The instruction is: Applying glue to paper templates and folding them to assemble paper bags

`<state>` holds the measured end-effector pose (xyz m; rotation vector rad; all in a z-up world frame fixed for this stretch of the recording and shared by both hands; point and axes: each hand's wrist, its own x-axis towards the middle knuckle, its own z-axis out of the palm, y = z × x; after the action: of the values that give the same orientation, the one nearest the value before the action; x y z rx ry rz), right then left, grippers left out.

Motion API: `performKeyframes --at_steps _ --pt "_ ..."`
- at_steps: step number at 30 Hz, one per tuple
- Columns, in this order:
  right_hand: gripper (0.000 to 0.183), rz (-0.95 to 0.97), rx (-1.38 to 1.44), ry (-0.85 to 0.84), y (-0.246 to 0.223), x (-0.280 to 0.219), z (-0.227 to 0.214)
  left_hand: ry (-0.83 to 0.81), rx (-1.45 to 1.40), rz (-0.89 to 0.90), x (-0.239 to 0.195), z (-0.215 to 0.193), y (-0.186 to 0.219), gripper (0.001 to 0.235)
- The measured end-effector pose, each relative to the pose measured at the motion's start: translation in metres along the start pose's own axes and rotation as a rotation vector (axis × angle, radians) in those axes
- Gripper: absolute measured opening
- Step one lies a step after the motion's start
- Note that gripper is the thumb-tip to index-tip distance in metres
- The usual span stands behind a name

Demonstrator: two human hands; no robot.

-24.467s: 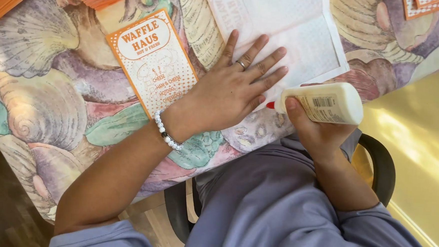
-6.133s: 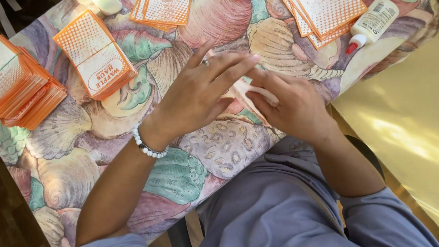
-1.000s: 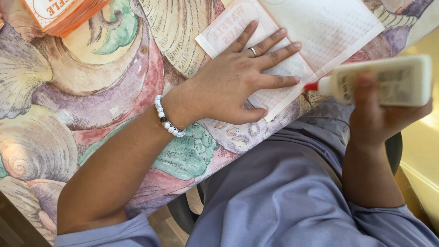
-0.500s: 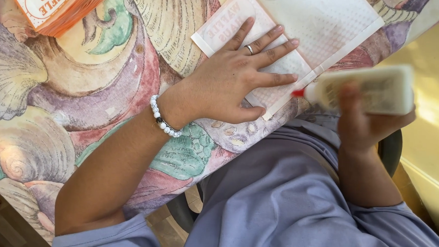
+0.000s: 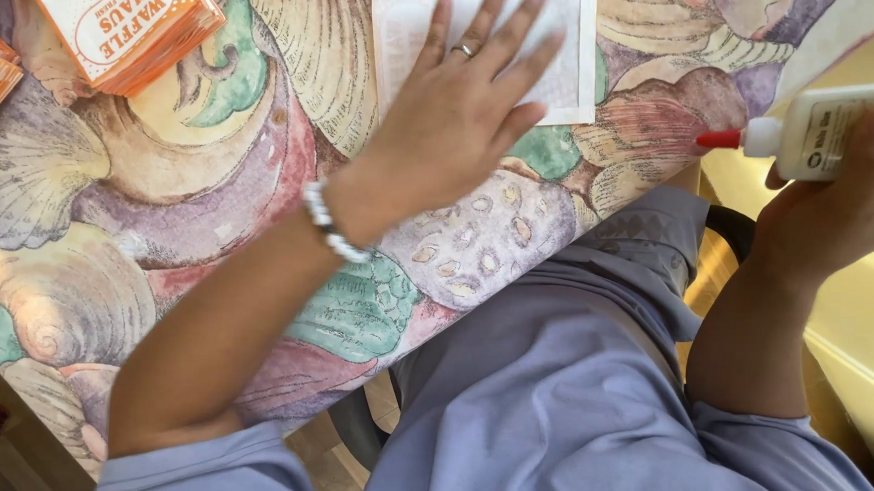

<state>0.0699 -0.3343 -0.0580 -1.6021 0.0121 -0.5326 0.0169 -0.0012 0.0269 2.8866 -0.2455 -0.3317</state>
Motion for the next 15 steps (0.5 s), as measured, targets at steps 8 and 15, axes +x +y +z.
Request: performKeyframes --at_steps 8,15 --pt "0.043 -0.059 0.121 -0.158 0.019 -0.003 0.004 -0.048 0.038 0.093 -0.025 -0.004 -0.031 0.055" --pt "0.048 -0.199 0.306 -0.102 0.027 -0.022 0.034 0.058 0.1 -0.176 -0.049 0.032 0.038 0.062"
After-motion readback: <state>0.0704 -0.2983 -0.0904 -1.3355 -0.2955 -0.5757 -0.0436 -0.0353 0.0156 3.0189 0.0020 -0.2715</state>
